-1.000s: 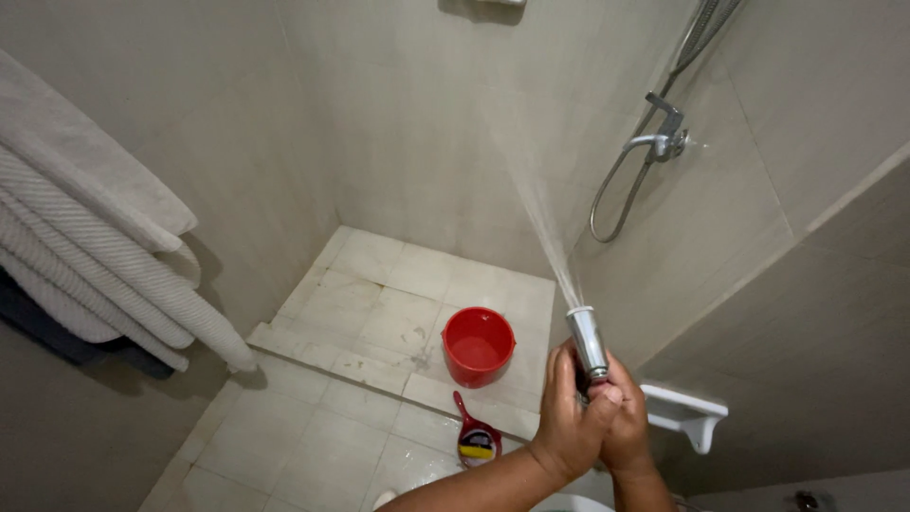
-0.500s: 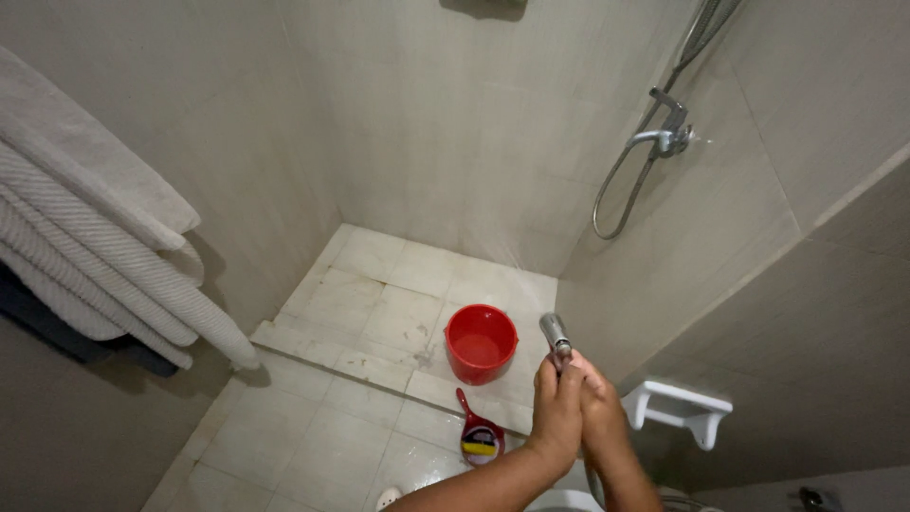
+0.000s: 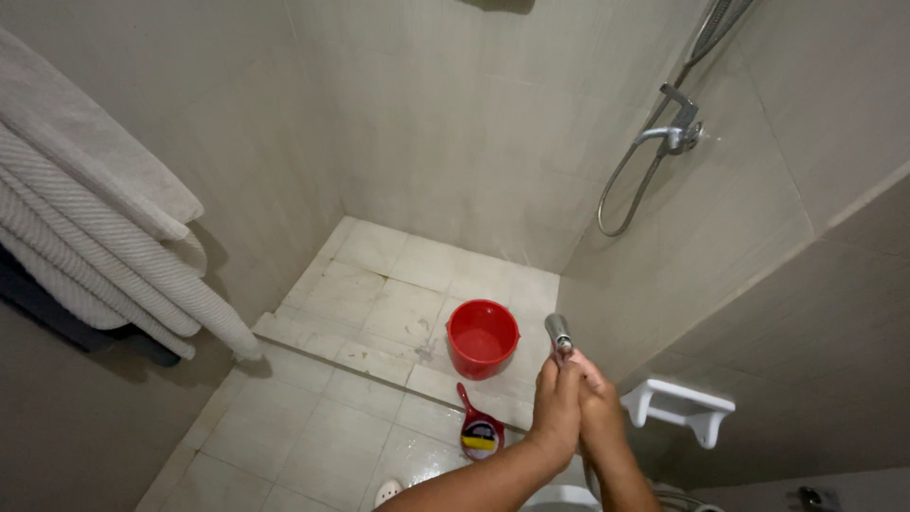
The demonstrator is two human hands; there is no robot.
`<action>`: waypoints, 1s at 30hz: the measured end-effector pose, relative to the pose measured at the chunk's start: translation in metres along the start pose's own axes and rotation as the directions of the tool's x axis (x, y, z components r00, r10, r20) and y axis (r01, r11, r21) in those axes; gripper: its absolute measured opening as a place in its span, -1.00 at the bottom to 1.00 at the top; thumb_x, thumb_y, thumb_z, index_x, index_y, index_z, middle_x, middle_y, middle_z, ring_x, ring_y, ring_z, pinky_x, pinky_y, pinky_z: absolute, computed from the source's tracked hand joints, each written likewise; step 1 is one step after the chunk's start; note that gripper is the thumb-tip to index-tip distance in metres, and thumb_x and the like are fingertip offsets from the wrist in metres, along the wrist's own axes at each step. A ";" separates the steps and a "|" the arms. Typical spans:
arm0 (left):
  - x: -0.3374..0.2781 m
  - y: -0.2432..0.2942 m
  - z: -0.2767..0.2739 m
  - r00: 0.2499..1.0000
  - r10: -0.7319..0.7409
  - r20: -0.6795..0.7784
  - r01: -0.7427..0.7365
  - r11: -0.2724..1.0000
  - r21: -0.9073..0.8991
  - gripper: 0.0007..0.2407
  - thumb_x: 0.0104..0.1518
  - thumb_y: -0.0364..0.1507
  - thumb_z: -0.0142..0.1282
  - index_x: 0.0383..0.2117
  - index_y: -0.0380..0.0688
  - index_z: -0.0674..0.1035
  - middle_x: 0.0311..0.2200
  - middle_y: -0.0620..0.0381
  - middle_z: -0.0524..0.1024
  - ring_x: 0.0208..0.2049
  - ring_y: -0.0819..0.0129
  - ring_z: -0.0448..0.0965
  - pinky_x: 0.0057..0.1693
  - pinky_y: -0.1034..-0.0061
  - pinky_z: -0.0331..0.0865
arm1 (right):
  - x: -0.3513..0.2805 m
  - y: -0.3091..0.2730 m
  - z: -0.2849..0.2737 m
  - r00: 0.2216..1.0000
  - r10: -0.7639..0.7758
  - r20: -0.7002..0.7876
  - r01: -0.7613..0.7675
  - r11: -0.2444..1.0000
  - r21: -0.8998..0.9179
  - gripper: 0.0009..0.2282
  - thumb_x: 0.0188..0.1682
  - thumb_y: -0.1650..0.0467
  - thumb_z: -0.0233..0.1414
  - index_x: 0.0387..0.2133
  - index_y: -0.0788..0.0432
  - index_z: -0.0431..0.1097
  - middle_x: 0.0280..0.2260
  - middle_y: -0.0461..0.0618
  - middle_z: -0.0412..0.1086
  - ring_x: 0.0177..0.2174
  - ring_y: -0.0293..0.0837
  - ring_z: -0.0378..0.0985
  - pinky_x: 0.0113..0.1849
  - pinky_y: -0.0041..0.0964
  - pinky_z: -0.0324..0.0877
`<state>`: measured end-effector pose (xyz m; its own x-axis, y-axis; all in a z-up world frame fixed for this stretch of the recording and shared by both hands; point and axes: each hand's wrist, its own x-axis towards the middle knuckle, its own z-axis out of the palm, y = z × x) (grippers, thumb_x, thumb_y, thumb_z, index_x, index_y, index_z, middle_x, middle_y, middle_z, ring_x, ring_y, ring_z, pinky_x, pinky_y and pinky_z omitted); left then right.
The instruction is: The person uses a handheld bidet sprayer to rinse their hands and then sprays water onto the bathroom floor and walls. They then pick up a red bucket and a scrub brush from the floor and move them toward the toilet.
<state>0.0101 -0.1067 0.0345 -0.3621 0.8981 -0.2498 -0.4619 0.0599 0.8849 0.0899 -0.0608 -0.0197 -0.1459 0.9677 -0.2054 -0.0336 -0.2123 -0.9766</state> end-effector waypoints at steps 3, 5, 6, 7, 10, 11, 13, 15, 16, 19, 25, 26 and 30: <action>0.011 -0.032 -0.005 0.997 0.070 0.034 -0.071 0.997 0.025 -0.60 0.23 -0.18 -0.13 -0.22 -0.40 0.51 -0.30 -0.15 0.54 -0.18 0.14 0.53 0.04 0.34 0.38 | 0.007 0.014 -0.001 1.000 0.008 0.026 -0.010 0.999 0.047 -0.66 0.07 0.36 -0.04 0.07 0.23 0.46 -0.23 -0.04 0.50 -0.28 -0.23 0.49 -0.23 -0.38 0.37; 0.001 -0.004 -0.004 1.000 -0.019 0.021 0.019 1.000 0.014 -0.62 0.20 -0.17 -0.11 -0.13 -0.29 0.50 -0.22 -0.06 0.52 -0.12 0.20 0.51 0.08 0.37 0.35 | 0.008 0.016 0.000 1.000 0.003 0.020 -0.003 1.000 0.030 -0.66 0.08 0.37 -0.03 0.06 0.26 0.47 -0.24 -0.02 0.50 -0.29 -0.22 0.48 -0.24 -0.37 0.37; -0.005 0.010 -0.003 0.994 -0.107 0.006 0.107 0.994 0.001 -0.61 0.17 -0.17 -0.09 -0.04 -0.18 0.50 -0.15 0.02 0.50 -0.05 0.27 0.49 0.12 0.39 0.32 | 0.008 0.016 0.000 1.000 -0.004 0.015 0.004 1.000 0.013 -0.66 0.08 0.38 -0.02 0.06 0.28 0.48 -0.25 0.00 0.50 -0.30 -0.21 0.48 -0.24 -0.35 0.36; -0.005 0.011 -0.003 0.994 -0.107 0.004 0.107 0.994 0.000 -0.61 0.17 -0.17 -0.09 -0.04 -0.18 0.50 -0.15 0.02 0.50 -0.05 0.27 0.49 0.12 0.39 0.32 | 0.000 0.005 0.005 1.000 -0.003 0.016 0.003 1.000 0.012 -0.66 0.08 0.38 -0.02 0.06 0.28 0.48 -0.25 0.00 0.50 -0.30 -0.21 0.48 -0.24 -0.35 0.36; -0.005 0.010 -0.005 0.997 -0.078 0.019 0.079 0.997 -0.022 -0.61 0.18 -0.17 -0.04 0.01 -0.18 0.46 -0.06 -0.01 0.45 0.00 0.26 0.45 0.17 0.39 0.30 | -0.015 -0.017 0.015 1.000 0.024 -0.015 -0.023 0.999 0.049 -0.66 0.11 0.36 -0.07 0.09 0.26 0.44 -0.26 -0.03 0.49 -0.31 -0.22 0.48 -0.24 -0.36 0.37; -0.005 0.005 -0.007 1.000 0.018 0.002 -0.018 0.999 0.029 -0.60 0.17 -0.20 -0.02 0.05 -0.18 0.42 -0.01 -0.01 0.41 0.04 0.26 0.43 0.19 0.39 0.28 | -0.015 -0.018 0.015 0.999 0.011 0.045 -0.016 0.993 0.120 -0.65 0.13 0.35 -0.10 0.10 0.26 0.41 -0.26 -0.03 0.47 -0.32 -0.22 0.46 -0.25 -0.35 0.38; -0.002 -0.007 -0.010 0.993 0.116 -0.011 -0.114 0.990 0.081 -0.58 0.16 -0.22 -0.01 0.10 -0.18 0.39 0.03 0.00 0.38 0.07 0.27 0.40 0.22 0.40 0.25 | -0.011 -0.013 0.012 0.994 -0.007 0.105 -0.014 0.981 0.192 -0.64 0.14 0.33 -0.13 0.12 0.27 0.39 -0.27 -0.03 0.46 -0.33 -0.21 0.45 -0.26 -0.33 0.38; 0.001 -0.021 -0.013 0.965 0.260 0.020 -0.261 0.957 0.127 -0.55 0.17 -0.26 -0.03 0.14 -0.26 0.34 0.02 -0.08 0.35 0.05 0.18 0.39 0.22 0.33 0.28 | -0.005 -0.003 0.004 0.976 -0.137 0.167 0.115 0.984 0.140 -0.62 0.08 0.42 -0.10 0.16 0.30 0.34 -0.20 -0.08 0.42 -0.26 -0.25 0.43 -0.21 -0.38 0.35; -0.001 -0.018 -0.014 0.965 0.260 0.018 -0.260 0.957 0.128 -0.55 0.17 -0.26 -0.03 0.14 -0.26 0.34 0.02 -0.08 0.35 0.05 0.18 0.39 0.22 0.33 0.28 | -0.004 0.000 0.002 0.976 -0.136 0.167 0.113 0.984 0.140 -0.62 0.08 0.42 -0.10 0.16 0.30 0.34 -0.20 -0.08 0.42 -0.26 -0.25 0.43 -0.21 -0.38 0.35; -0.008 -0.010 -0.014 0.949 0.310 0.065 -0.316 0.938 0.140 -0.49 0.17 -0.23 0.03 0.18 -0.27 0.26 0.03 -0.06 0.32 0.05 0.18 0.39 0.21 0.32 0.30 | -0.001 0.005 -0.003 0.932 -0.230 0.280 0.166 0.958 0.233 -0.60 0.07 0.41 -0.11 0.16 0.37 0.31 -0.18 -0.04 0.42 -0.26 -0.22 0.42 -0.18 -0.38 0.35; -0.017 0.003 -0.011 0.908 0.403 0.117 -0.418 0.889 0.186 -0.43 0.15 -0.21 0.10 0.21 -0.32 0.24 0.05 -0.09 0.33 0.08 0.19 0.41 0.22 0.35 0.31 | -0.001 0.005 -0.011 0.937 -0.239 0.256 0.145 0.930 0.338 -0.56 0.00 0.37 -0.08 0.12 0.43 0.28 -0.17 0.04 0.46 -0.29 -0.16 0.47 -0.20 -0.31 0.41; -0.018 0.004 -0.011 0.899 0.418 0.131 -0.436 0.881 0.182 -0.42 0.15 -0.22 0.11 0.21 -0.32 0.23 0.05 -0.10 0.31 0.08 0.19 0.39 0.22 0.34 0.31 | 0.000 0.007 -0.013 0.939 -0.244 0.243 0.162 0.935 0.315 -0.55 0.01 0.36 -0.08 0.13 0.43 0.29 -0.18 0.04 0.45 -0.29 -0.16 0.47 -0.20 -0.31 0.41; -0.018 0.004 -0.011 0.869 0.469 0.160 -0.494 0.845 0.205 -0.43 0.19 -0.23 0.12 0.22 -0.34 0.24 0.05 -0.11 0.29 0.08 0.18 0.38 0.24 0.32 0.30 | 0.005 0.014 -0.019 0.935 -0.272 0.229 0.196 0.932 0.305 -0.53 0.03 0.36 -0.07 0.16 0.45 0.31 -0.23 0.08 0.42 -0.33 -0.13 0.43 -0.25 -0.27 0.38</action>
<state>0.0054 -0.1272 0.0378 -0.4020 0.8777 0.2608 -0.0455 -0.3036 0.9517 0.1077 -0.0562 -0.0361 -0.3534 0.9313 0.0879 -0.3613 -0.0493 -0.9312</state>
